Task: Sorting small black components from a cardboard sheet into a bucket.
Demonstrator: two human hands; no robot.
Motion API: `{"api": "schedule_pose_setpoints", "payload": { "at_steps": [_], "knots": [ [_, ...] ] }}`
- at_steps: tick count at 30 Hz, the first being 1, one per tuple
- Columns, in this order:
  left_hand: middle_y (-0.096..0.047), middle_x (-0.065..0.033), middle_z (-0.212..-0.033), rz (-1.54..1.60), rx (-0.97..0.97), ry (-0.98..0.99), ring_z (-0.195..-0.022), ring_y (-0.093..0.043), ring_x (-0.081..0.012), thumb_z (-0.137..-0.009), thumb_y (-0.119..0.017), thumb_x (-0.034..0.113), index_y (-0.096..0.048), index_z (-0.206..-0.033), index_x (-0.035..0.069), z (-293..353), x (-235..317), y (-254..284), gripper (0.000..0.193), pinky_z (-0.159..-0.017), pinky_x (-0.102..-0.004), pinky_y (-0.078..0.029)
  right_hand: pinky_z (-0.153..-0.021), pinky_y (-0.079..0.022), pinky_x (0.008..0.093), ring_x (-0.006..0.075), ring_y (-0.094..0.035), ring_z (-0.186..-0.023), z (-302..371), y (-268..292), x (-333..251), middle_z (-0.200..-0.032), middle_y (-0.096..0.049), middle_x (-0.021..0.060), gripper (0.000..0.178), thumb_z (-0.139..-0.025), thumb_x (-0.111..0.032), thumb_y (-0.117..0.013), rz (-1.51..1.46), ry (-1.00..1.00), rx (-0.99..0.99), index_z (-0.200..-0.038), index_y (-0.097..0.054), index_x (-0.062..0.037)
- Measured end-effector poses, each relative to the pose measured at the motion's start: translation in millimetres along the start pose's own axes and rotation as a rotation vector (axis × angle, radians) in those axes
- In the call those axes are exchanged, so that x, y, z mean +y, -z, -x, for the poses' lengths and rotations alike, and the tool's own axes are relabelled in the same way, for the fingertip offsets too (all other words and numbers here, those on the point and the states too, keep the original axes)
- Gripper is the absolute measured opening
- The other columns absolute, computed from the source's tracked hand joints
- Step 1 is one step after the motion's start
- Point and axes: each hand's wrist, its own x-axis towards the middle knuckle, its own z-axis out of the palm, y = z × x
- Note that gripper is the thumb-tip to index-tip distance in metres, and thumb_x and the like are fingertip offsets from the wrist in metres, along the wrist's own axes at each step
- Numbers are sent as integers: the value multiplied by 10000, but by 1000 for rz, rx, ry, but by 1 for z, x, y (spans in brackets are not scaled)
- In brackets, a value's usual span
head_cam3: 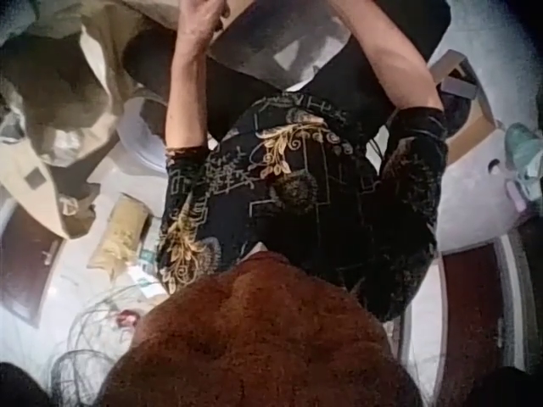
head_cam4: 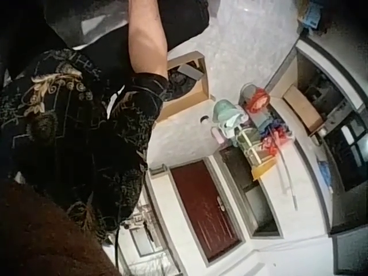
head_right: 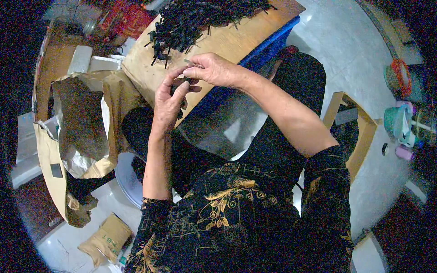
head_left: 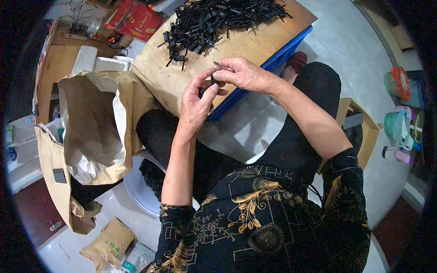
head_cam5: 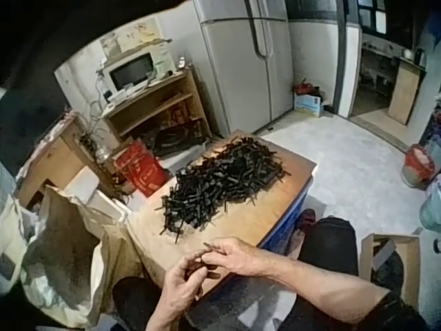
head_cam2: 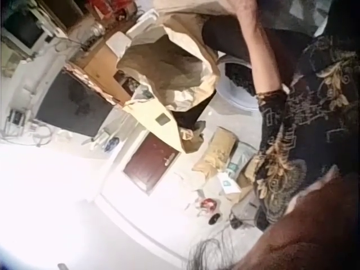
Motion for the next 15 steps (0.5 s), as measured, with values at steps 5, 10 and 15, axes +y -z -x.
{"api": "schedule_pose_setpoints", "payload": {
  "at_steps": [5, 10, 15],
  "knots": [
    [-611, -70, -885, -93, 108, -104, -762, -595, -91, -866, -508, 70, -485, -1179, 30, -2, -19, 3, 316, -463, -155, -400, -504, -346, 197, 34, -402, -592, -12, -11, 9, -668, -454, -54, 248, -897, -276, -510, 202, 89, 87, -859, -543, -33],
    [-620, -60, -874, 77, 289, -8, -626, -553, -47, -863, -509, 75, -485, -1181, 26, -4, -22, 7, 323, -448, -164, -387, -359, -212, 168, 19, -280, -411, -9, -25, 5, -595, -391, -56, 340, -937, -394, -369, -125, -243, 42, -1019, -506, -94],
    [-590, -16, -793, 61, 366, 29, -523, -454, -21, -847, -554, 112, -507, -1183, 69, -7, -31, 11, 342, -432, -170, -374, -366, -209, 176, 17, -269, -424, -13, -39, 2, -590, -365, -60, 366, -940, -354, -382, -269, -296, 40, -1194, -416, -94]
  ]
}}
